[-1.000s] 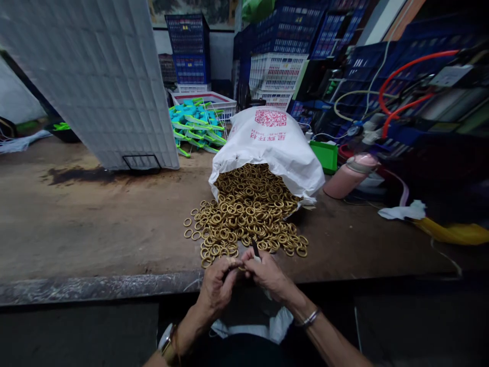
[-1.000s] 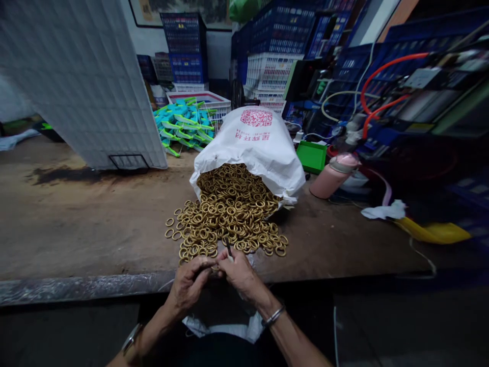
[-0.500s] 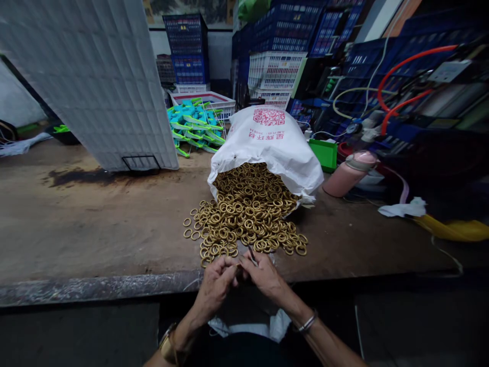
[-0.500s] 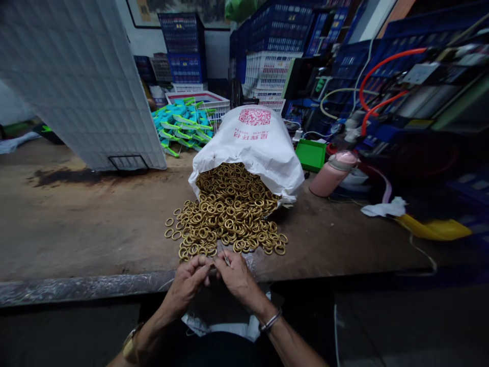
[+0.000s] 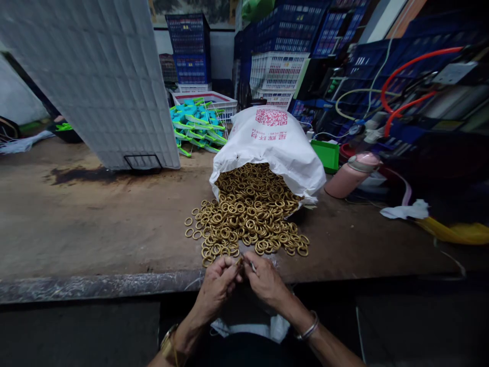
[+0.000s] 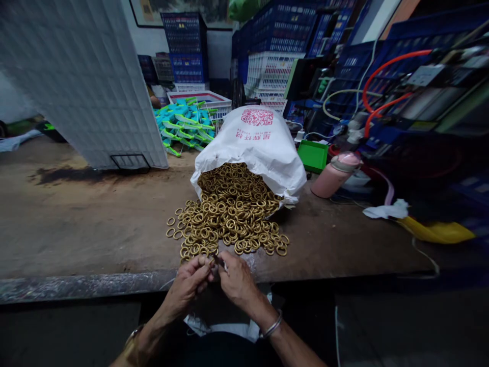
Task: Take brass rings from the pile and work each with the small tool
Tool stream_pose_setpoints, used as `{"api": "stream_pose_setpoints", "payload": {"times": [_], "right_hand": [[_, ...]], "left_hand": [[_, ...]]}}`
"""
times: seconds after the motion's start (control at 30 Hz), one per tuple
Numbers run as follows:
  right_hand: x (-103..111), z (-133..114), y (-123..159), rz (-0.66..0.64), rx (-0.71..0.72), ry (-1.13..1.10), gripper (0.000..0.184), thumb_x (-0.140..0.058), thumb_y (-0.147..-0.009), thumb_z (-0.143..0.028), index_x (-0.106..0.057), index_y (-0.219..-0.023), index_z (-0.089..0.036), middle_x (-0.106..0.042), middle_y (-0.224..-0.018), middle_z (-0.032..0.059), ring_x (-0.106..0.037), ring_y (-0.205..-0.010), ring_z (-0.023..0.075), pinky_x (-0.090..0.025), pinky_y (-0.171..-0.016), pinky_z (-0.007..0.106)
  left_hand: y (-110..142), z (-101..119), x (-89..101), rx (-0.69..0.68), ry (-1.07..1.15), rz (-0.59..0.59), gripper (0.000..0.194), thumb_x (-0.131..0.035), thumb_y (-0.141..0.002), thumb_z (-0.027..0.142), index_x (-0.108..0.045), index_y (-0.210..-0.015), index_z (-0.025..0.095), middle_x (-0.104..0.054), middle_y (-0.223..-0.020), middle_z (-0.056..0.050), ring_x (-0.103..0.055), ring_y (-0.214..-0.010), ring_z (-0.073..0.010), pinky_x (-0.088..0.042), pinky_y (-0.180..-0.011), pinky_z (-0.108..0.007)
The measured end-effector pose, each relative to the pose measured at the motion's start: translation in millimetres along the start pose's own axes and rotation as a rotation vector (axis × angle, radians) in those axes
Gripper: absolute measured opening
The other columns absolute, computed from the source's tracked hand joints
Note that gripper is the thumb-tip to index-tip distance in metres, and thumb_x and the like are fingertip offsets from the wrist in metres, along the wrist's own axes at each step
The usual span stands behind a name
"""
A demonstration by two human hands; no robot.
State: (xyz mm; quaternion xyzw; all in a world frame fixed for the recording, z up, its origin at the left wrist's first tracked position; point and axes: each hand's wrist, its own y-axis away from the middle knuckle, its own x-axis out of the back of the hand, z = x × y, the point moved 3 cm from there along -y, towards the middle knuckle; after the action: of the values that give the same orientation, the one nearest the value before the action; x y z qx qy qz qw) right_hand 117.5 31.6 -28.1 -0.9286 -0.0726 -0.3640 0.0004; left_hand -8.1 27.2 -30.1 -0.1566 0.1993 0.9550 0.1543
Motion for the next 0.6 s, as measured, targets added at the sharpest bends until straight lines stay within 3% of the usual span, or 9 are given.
{"api": "stream_pose_setpoints", "payload": {"times": [0.13, 0.23, 0.33, 0.47, 0.6], "right_hand": [[-3.4, -4.8, 5.7, -0.084, 0.002, 0.306, 0.029, -0.040, -0.062, -0.005, -0.054, -0.083, -0.019, -0.060, -0.066, 0.0012, -0.052, -0.061, 0.0138, -0.029, -0.056, 0.023], [-1.7, -3.6, 4.4, -0.115, -0.012, 0.425, 0.031, -0.039, -0.064, -0.005, -0.054, -0.088, -0.018, -0.063, -0.071, 0.0034, -0.056, -0.064, 0.0154, -0.028, -0.056, 0.024], [3.5, 5.9, 0.0, -0.075, -0.099, 0.516, 0.033, -0.038, -0.068, -0.006, -0.053, -0.095, -0.017, -0.064, -0.072, 0.0052, -0.057, -0.064, 0.0166, -0.027, -0.055, 0.024], [4.4, 16.2, -6.6, 0.022, -0.135, 0.476, 0.031, -0.038, -0.070, -0.005, -0.053, -0.094, -0.017, -0.064, -0.075, 0.0046, -0.058, -0.067, 0.0157, -0.028, -0.057, 0.023], [-1.8, 14.5, -15.6, 0.102, -0.076, 0.377, 0.017, -0.042, -0.078, -0.016, -0.052, -0.092, -0.019, -0.064, -0.075, 0.0034, -0.059, -0.070, 0.0153, -0.031, -0.058, 0.022]], "left_hand": [[1.2, 6.5, -1.9, -0.075, -0.085, 0.047, 0.031, -0.063, -0.066, 0.043, -0.049, -0.061, 0.015, -0.048, -0.053, 0.004, -0.030, -0.041, -0.0037, -0.020, -0.041, -0.018], [6.0, 8.3, -1.8, -0.110, -0.136, 0.041, 0.030, -0.061, -0.068, 0.041, -0.049, -0.058, 0.015, -0.046, -0.051, 0.005, -0.030, -0.041, -0.0040, -0.020, -0.041, -0.018], [13.4, 3.9, -2.5, -0.042, -0.120, -0.038, 0.029, -0.058, -0.072, 0.043, -0.050, -0.065, 0.015, -0.047, -0.050, 0.005, -0.028, -0.038, -0.0031, -0.017, -0.039, -0.018], [20.8, -3.4, -2.9, 0.061, 0.066, -0.097, 0.027, -0.058, -0.073, 0.042, -0.047, -0.071, 0.017, -0.053, -0.057, 0.003, -0.028, -0.036, -0.0018, -0.014, -0.036, -0.017], [22.3, -8.6, -0.1, 0.123, 0.186, -0.102, 0.029, -0.054, -0.075, 0.043, -0.051, -0.072, 0.014, -0.046, -0.049, 0.005, -0.028, -0.036, -0.0022, -0.016, -0.035, -0.015]]}}
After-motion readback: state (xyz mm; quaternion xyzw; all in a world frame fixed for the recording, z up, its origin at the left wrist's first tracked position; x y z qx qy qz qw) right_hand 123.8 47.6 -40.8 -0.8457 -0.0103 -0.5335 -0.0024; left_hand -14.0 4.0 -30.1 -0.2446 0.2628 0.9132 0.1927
